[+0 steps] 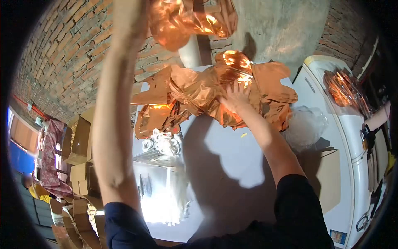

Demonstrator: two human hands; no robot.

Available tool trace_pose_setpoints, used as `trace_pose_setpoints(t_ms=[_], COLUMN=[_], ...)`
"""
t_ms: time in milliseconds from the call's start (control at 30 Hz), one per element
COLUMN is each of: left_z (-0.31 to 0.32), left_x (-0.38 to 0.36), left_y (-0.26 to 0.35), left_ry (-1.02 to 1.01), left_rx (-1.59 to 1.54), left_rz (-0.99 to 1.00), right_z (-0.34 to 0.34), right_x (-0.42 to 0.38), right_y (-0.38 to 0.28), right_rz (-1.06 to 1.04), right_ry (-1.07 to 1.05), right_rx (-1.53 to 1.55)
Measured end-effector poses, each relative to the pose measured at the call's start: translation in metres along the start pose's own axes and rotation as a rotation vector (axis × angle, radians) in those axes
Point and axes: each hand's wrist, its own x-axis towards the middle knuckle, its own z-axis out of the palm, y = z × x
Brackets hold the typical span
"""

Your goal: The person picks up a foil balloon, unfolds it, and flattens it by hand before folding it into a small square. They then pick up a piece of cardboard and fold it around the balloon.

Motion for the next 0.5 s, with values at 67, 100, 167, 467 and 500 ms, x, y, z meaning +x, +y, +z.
trace_pose_setpoints(t_ms=[67,100,167,467,500], left_z=[-0.001,0.004,0.010,-0.022,-0.017], left_x=[-0.002,-0.008,-0.034,-0.268,-0.303], left_y=[0.050,0.069,0.104,0.185,0.184], left_ry=[0.053,0.059,0.050,-0.572,-0.563], left_rx=[-0.104,-0.147,-0.247,0.164,0.174], left_rz=[0.141,0.209,0.310,0.096,0.049], right_z=[0.001,-0.011,-0.004,-0.046,-0.054], right_x=[-0.002,-0.009,-0.003,0.003,-0.001], right_y=[-0.001,-0.003,-0.003,0.023,0.025], right_rz=[-0.005,-0.004,-0.006,-0.221,-0.233], right_ry=[0.035,-0.036,0.004,0.058,0.061], right_rx=[0.053,-0.022,0.032,0.419,0.479])
